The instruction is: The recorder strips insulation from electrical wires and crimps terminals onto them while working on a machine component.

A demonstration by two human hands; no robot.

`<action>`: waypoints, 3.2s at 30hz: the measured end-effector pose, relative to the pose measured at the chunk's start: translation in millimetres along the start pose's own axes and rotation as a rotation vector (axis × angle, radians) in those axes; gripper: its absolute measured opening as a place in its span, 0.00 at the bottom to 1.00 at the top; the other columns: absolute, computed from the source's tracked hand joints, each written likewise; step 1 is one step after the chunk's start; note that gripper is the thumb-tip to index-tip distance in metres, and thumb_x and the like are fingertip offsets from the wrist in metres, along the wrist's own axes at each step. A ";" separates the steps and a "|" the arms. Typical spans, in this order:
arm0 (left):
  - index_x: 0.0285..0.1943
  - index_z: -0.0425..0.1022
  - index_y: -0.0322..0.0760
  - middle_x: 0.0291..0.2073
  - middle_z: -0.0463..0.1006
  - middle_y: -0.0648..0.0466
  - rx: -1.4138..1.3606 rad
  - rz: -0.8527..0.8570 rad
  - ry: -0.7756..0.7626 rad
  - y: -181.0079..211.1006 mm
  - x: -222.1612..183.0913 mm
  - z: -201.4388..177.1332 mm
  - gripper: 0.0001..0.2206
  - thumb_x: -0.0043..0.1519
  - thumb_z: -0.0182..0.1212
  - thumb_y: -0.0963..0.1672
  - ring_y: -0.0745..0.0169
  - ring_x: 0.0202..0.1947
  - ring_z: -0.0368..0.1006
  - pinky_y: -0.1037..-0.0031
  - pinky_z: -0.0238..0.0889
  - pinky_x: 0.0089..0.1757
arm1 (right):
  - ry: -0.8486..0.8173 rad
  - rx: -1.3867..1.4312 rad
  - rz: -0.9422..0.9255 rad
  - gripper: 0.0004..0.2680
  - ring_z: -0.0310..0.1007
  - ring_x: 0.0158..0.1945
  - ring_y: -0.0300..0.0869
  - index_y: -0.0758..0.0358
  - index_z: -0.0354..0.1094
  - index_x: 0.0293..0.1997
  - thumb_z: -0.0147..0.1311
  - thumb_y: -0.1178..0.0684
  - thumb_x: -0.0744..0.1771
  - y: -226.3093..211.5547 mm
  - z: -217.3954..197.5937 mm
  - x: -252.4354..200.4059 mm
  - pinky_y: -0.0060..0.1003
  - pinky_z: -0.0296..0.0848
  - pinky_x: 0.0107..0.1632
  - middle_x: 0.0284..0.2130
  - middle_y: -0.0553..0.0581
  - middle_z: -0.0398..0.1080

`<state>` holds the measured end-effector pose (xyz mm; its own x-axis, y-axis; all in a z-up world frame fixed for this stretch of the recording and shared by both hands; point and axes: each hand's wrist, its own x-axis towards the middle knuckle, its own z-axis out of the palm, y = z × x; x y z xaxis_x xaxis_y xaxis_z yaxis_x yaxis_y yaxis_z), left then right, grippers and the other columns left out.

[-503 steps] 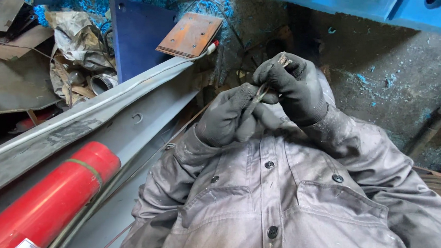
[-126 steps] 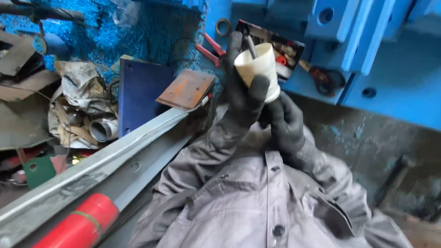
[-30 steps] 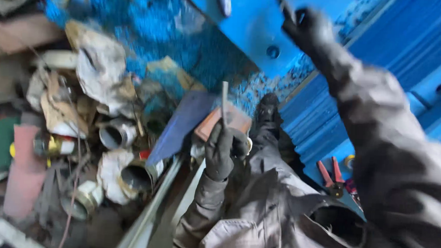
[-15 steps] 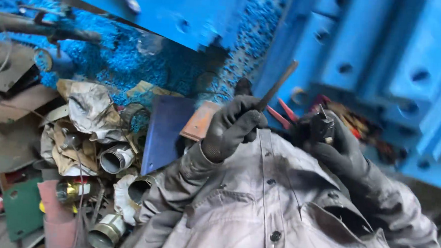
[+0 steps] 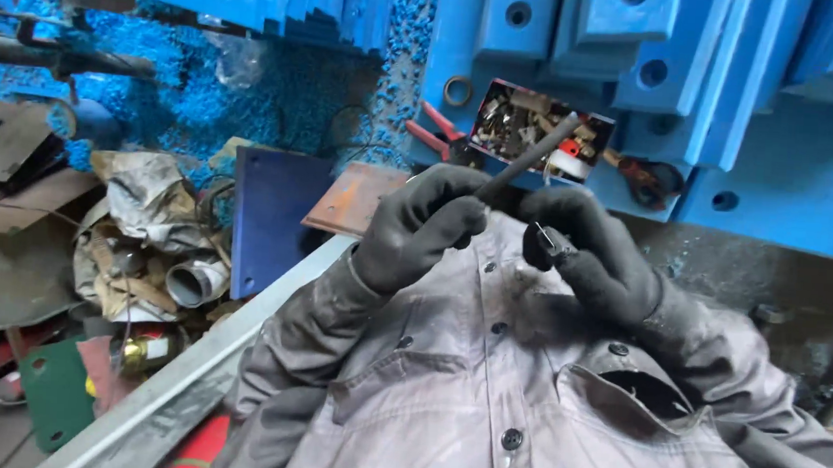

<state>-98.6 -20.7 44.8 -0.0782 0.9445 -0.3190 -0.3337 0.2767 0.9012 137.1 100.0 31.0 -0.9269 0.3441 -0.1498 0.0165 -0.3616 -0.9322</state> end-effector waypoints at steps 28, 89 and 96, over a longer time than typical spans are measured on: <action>0.57 0.75 0.28 0.44 0.82 0.48 0.511 0.349 -0.061 26.5 -9.2 -4.1 0.10 0.70 0.63 0.40 0.63 0.42 0.81 0.75 0.74 0.42 | 0.185 -0.091 0.071 0.23 0.70 0.61 0.40 0.74 0.48 0.74 0.50 0.54 0.70 -7.3 40.5 15.3 0.36 0.69 0.64 0.58 0.61 0.69; 0.58 0.70 0.31 0.42 0.76 0.45 0.511 0.070 -0.411 100.6 20.7 8.0 0.13 0.69 0.51 0.44 0.48 0.43 0.77 0.63 0.69 0.42 | 0.307 0.039 0.071 0.22 0.68 0.49 0.34 0.73 0.59 0.68 0.58 0.61 0.66 -2.6 38.6 -18.2 0.32 0.70 0.53 0.48 0.56 0.70; 0.44 0.78 0.39 0.28 0.78 0.51 0.580 -0.206 -0.544 68.1 21.3 2.6 0.09 0.67 0.60 0.47 0.52 0.28 0.77 0.67 0.69 0.34 | 0.261 -0.193 0.128 0.18 0.70 0.42 0.32 0.72 0.65 0.63 0.58 0.60 0.65 -0.7 39.4 -28.0 0.29 0.72 0.45 0.43 0.54 0.74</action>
<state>-120.6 18.7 100.0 0.4482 0.7769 -0.4423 0.2587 0.3609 0.8960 148.3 56.5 48.8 -0.7862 0.5253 -0.3255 0.2198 -0.2545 -0.9418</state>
